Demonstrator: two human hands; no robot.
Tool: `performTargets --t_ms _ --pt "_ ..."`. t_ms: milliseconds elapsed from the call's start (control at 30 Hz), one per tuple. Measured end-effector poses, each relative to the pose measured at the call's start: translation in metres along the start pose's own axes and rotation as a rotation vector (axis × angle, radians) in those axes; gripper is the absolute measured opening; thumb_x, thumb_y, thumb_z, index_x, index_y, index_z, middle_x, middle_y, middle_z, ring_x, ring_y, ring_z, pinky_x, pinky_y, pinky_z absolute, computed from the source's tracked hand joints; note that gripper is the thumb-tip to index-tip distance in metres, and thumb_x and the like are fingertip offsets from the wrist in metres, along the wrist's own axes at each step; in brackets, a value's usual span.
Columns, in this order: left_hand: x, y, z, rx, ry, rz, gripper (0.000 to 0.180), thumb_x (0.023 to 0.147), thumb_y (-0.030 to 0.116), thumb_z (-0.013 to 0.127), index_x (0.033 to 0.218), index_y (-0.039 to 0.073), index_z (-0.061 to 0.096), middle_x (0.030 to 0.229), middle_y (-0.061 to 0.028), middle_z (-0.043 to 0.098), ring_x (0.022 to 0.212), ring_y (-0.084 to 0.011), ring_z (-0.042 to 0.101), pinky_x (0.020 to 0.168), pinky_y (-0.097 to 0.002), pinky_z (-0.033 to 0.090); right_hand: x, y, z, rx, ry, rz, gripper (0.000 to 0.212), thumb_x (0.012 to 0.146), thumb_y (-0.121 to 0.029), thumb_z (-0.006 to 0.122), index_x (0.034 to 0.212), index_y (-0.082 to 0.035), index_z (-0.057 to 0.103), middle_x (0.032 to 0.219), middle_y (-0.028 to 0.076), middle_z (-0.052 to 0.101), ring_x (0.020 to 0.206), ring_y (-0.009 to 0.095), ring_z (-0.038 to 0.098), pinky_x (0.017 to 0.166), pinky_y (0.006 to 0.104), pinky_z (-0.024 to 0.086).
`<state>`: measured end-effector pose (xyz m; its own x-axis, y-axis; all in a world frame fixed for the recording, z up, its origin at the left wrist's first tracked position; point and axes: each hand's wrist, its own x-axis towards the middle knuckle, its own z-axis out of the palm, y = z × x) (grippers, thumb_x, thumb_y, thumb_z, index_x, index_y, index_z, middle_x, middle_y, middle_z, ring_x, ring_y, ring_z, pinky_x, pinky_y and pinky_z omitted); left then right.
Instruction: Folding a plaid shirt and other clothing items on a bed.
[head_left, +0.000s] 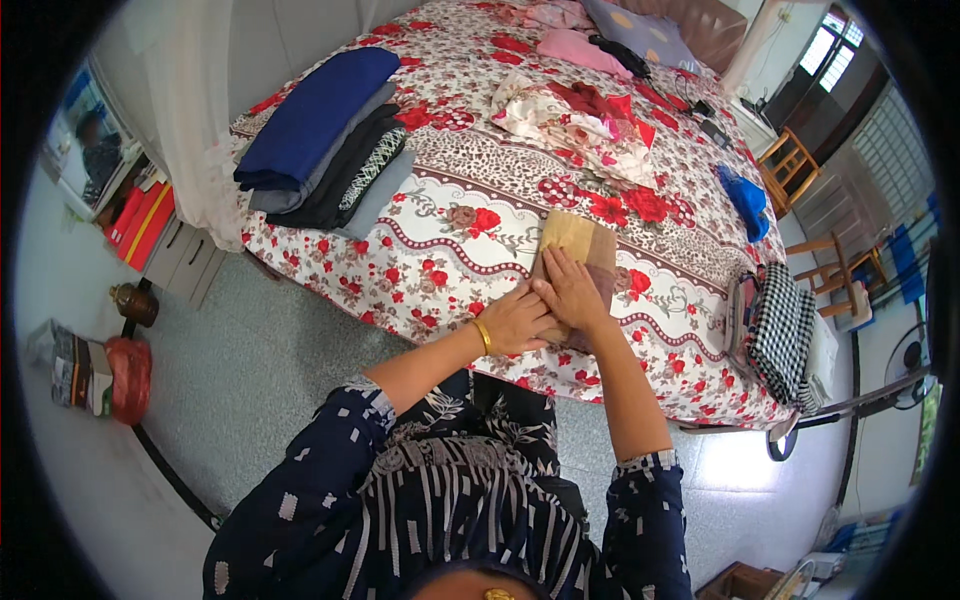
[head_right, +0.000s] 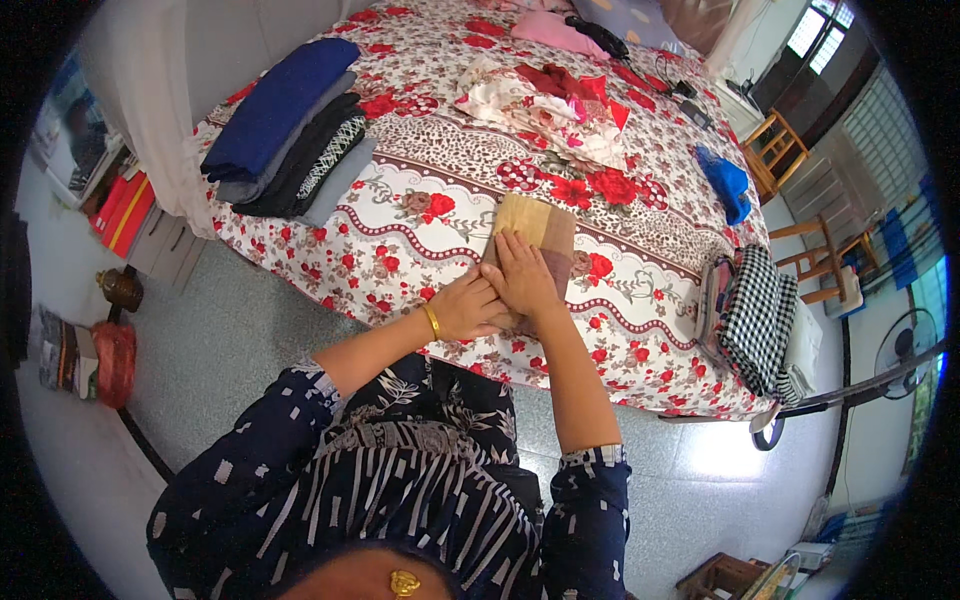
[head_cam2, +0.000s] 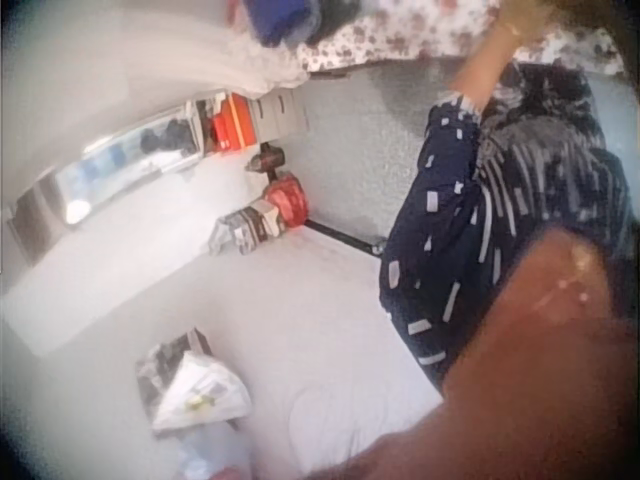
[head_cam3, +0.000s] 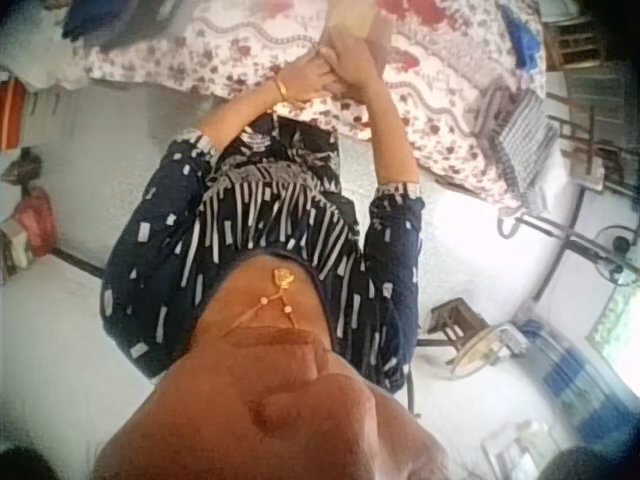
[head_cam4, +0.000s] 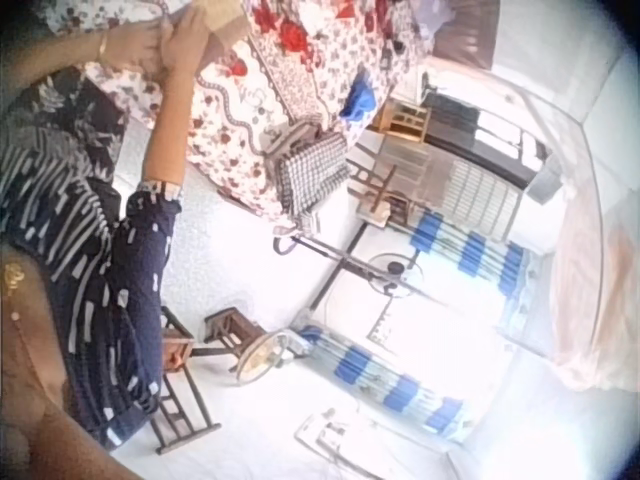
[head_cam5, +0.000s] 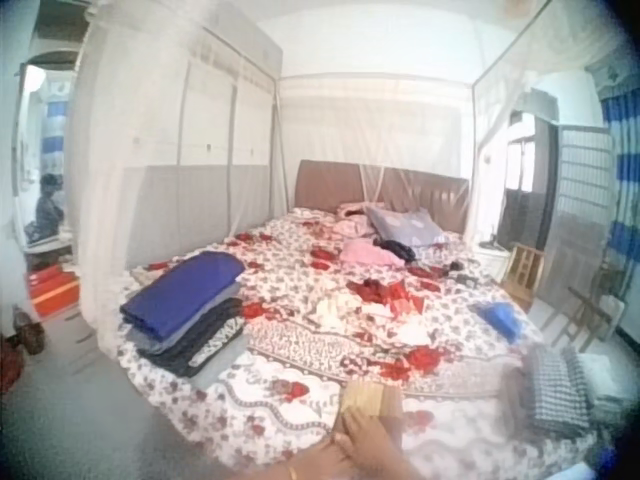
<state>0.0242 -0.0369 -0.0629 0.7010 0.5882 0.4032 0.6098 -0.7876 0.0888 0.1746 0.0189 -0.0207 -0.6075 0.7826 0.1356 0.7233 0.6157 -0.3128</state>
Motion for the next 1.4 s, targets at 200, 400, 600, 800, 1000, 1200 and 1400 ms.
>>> performTargets --t_ms 200,400,600,800,1000,1200,1400 --pt "0.004 0.005 -0.007 -0.013 0.056 -0.028 0.063 0.065 0.037 0.064 0.117 0.007 0.048 0.122 -0.0128 0.043 0.119 -0.026 0.035 0.101 -0.0435 0.023 0.035 0.02 0.008 -0.059 -0.015 0.119 0.068 0.086 -0.051 0.032 0.132 -0.002 0.027 0.138 0.013 0.026 0.129 0.028 0.021 0.103 0.0433 0.02" --pt "0.007 0.004 -0.011 0.023 0.057 -0.016 0.065 0.064 0.039 0.064 0.12 0.014 0.047 0.127 -0.0134 0.039 0.12 -0.0265 0.034 0.098 -0.0424 0.026 0.071 0.046 0.018 -0.117 0.105 0.185 0.069 0.085 -0.053 0.032 0.132 -0.003 0.028 0.137 0.014 0.027 0.128 0.028 0.023 0.103 0.0442 0.019" --pt "0.009 0.003 -0.003 0.043 0.058 0.013 0.064 0.063 0.042 0.064 0.121 0.019 0.047 0.129 -0.0136 0.038 0.12 -0.0266 0.034 0.096 -0.0423 0.028 0.094 0.068 0.014 -0.15 0.045 0.224 0.065 0.087 -0.052 0.027 0.134 -0.006 0.025 0.139 0.012 0.024 0.13 0.026 0.02 0.104 0.0437 0.017" --pt "0.006 0.002 -0.001 0.039 0.097 -0.005 0.066 0.062 0.039 0.065 0.12 0.013 0.046 0.129 -0.0126 0.039 0.118 -0.0262 0.037 0.096 -0.0424 0.029 0.075 0.061 0.002 -0.156 0.173 0.063 0.062 0.087 -0.047 0.032 0.133 -0.004 0.026 0.139 0.014 0.023 0.13 0.027 0.019 0.105 0.0422 0.016" --pt "0.007 0.001 0.008 0.045 0.153 0.042 0.069 0.062 0.036 0.066 0.123 0.013 0.042 0.128 -0.0117 0.04 0.119 -0.0263 0.038 0.097 -0.0432 0.028 -0.039 0.015 -0.018 -0.18 0.136 -0.061 0.06 0.086 -0.036 0.041 0.133 -0.004 0.024 0.138 0.014 0.025 0.128 0.029 0.021 0.104 0.0448 0.016" --pt "0.0 0.002 -0.005 0.036 0.144 0.008 0.071 0.062 0.034 0.067 0.125 0.014 0.04 0.131 -0.0116 0.037 0.12 -0.026 0.036 0.098 -0.0427 0.028 -0.133 0.0 -0.025 -0.193 0.101 0.078 0.063 0.079 -0.027 0.052 0.131 -0.003 0.027 0.136 0.013 0.027 0.127 0.029 0.023 0.104 0.0427 0.017" --pt "-0.01 0.003 -0.036 -0.206 0.164 0.012 0.05 0.073 0.029 0.053 0.117 0.007 0.05 0.124 -0.0138 0.045 0.121 -0.0271 0.036 0.1 -0.0483 0.021 -0.147 0.016 -0.04 0.08 0.374 0.178 0.024 0.079 -0.009 0.052 0.101 0.0 0.055 0.111 0.017 0.051 0.107 0.033 0.046 0.091 0.0396 0.037"
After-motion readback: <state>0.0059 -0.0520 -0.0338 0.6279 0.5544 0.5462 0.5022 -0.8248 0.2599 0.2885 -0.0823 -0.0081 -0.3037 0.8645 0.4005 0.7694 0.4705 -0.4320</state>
